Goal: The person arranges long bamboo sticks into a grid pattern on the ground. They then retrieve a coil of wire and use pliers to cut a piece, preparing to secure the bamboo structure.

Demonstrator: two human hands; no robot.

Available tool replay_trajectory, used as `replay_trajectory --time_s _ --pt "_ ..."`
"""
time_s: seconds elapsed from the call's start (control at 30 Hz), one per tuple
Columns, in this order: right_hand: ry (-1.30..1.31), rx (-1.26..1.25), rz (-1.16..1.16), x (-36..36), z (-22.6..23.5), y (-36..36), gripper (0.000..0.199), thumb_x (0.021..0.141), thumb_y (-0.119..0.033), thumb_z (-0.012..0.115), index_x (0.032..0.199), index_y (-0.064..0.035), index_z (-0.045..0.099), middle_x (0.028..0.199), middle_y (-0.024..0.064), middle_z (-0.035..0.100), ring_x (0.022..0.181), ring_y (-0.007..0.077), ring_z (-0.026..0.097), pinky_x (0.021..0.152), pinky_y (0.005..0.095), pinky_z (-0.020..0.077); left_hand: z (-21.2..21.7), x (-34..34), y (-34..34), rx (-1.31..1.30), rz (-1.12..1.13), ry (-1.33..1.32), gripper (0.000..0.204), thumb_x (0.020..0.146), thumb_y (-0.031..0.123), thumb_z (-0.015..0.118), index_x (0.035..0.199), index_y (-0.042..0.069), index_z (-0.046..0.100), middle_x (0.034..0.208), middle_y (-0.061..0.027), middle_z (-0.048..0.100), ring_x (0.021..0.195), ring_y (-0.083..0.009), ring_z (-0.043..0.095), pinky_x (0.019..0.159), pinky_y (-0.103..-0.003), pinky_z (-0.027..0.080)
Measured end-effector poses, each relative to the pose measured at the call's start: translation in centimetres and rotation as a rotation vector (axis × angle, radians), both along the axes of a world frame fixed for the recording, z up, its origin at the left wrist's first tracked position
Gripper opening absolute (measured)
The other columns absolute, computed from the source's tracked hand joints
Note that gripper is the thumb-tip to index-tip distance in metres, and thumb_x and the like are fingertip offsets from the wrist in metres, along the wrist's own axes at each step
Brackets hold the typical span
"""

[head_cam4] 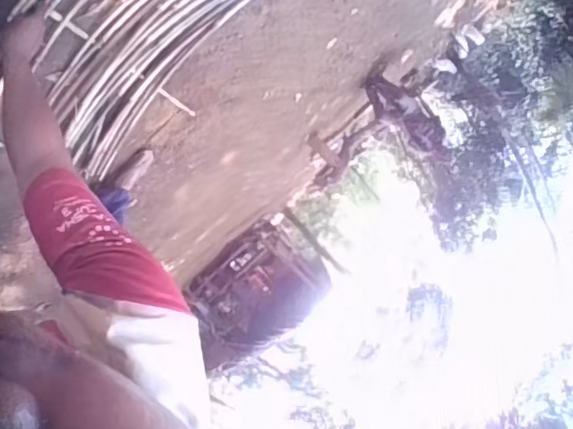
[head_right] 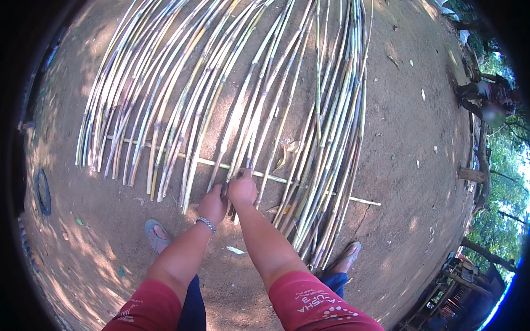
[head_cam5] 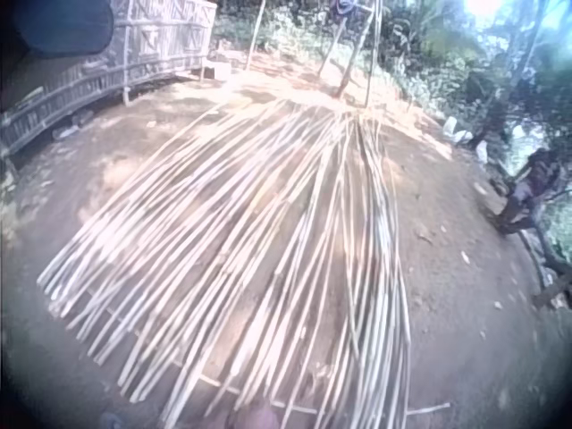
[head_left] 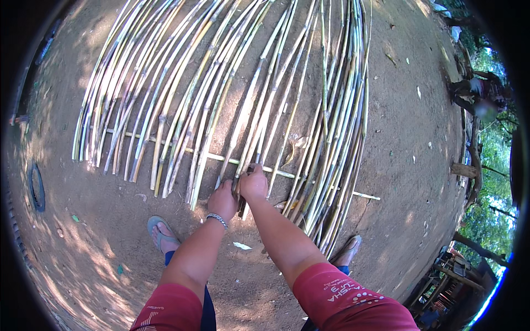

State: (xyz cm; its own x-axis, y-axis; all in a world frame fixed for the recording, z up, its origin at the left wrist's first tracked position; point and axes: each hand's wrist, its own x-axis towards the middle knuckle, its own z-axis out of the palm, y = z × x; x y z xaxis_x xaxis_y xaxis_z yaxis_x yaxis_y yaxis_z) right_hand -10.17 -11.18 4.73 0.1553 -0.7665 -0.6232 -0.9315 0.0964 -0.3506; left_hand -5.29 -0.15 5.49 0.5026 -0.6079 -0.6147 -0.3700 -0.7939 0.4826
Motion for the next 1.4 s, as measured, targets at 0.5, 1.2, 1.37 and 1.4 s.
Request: replay_trajectory --time_s 0.5,1.2,1.37,1.4 --pt "-0.248 0.012 -0.228 -4.1 -1.2 -1.6 0.021 0.087 -0.007 0.058 0.106 0.0006 0.057 0.079 0.0131 0.065 0.064 0.0191 0.065 0.056 0.0335 0.0514 -1.2 1.4 1.4 -0.059 0.094 -0.021 0.024 0.086 0.012 0.059 0.108 0.002 0.061 0.101 -0.0246 0.067 0.095 -0.0404 0.066 0.084 -0.05 0.053" --pt "-0.468 -0.136 -0.541 -19.3 11.4 -9.6 0.027 0.102 -0.029 0.053 0.08 -0.0148 0.046 0.056 -0.006 0.038 0.044 0.0054 0.033 0.038 0.0242 0.0274 3.2 -6.1 0.2 -0.191 0.212 0.206 0.037 0.085 0.025 0.069 0.114 0.003 0.062 0.11 -0.0184 0.065 0.103 -0.0361 0.063 0.089 -0.045 0.051" --pt "-0.602 -0.004 -0.607 -19.2 16.9 -9.2 0.027 0.101 -0.027 0.056 0.08 -0.0117 0.047 0.059 -0.0056 0.041 0.047 0.0042 0.034 0.041 0.024 0.0258 2.8 -7.6 1.0 -0.149 0.254 0.207 0.038 0.085 0.028 0.07 0.111 0.002 0.064 0.109 -0.0201 0.067 0.101 -0.0363 0.064 0.088 -0.044 0.051" --pt "-0.616 0.026 -0.6 -19.0 18.0 -8.8 0.026 0.101 -0.027 0.055 0.081 -0.0115 0.048 0.06 -0.0055 0.042 0.049 0.0034 0.035 0.042 0.0239 0.0264 3.2 -8.4 0.9 -0.151 0.27 0.243 0.038 0.084 0.028 0.071 0.111 0.002 0.064 0.108 -0.02 0.067 0.1 -0.0357 0.065 0.087 -0.044 0.052"
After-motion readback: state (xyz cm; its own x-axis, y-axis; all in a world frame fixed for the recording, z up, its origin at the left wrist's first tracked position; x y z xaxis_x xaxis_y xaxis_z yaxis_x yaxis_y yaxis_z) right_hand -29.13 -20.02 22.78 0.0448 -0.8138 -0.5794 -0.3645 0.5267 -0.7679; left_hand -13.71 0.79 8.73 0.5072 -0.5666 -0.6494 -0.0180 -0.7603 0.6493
